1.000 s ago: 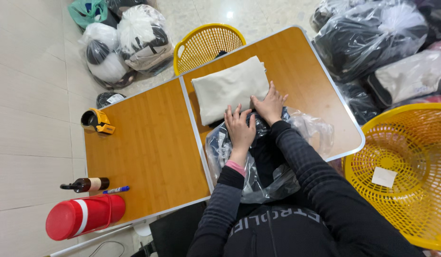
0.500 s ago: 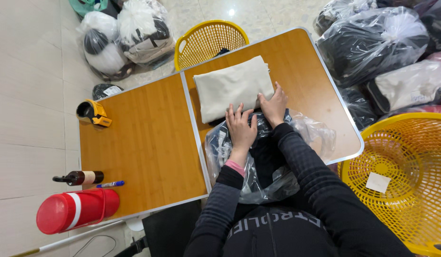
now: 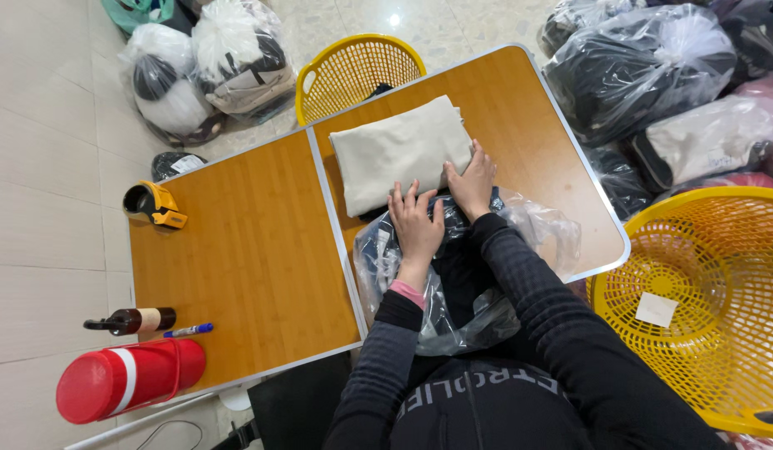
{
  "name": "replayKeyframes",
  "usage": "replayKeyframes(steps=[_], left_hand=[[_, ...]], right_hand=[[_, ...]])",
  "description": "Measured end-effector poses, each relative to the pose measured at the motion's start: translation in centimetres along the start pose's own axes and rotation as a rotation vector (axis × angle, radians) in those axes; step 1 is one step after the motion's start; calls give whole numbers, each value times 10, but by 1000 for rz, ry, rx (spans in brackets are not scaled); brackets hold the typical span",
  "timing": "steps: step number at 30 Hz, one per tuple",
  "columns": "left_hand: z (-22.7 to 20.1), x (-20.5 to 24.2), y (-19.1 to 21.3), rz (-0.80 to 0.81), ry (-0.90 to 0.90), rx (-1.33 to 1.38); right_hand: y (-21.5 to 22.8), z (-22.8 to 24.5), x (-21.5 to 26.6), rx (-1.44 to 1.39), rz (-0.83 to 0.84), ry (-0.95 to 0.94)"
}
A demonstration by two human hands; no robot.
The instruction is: The person folds several pieces of clothing, including pants and shirts, on a wooden table. They then place each folded item into a clear plastic bag, smoothing the plastic around the clothes before moving to the next item.
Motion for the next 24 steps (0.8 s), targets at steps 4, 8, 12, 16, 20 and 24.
replayKeyframes(steps=[4, 8, 12, 16, 20, 24], left_hand=[[-1, -1, -1, -9, -9, -8], [-2, -5, 0, -9, -17, -26], [-1, -2, -1, -5, -5, -20], [-3, -2, -1, -6, -9, -21], [-4, -1, 1, -5, -12, -28], [-4, 1, 2, -4, -9, -12]], right_hand=[[1, 0, -2, 15, -18, 6], [2, 5, -4, 38, -27, 18], [4, 8, 1, 58, -20, -21], [2, 6, 4, 16, 59, -134], [2, 7, 5, 87, -6, -13], [5, 5, 9, 84, 6, -29]])
Point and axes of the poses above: each hand's wrist, its own x-axis away from the middle knuckle, its own y-axis out of the back of the hand, z = x × y, the point moved 3 cm from there along -x, towards the middle knuckle, and after that the axes turned 5 degrees about z, right-handed, at the moved point
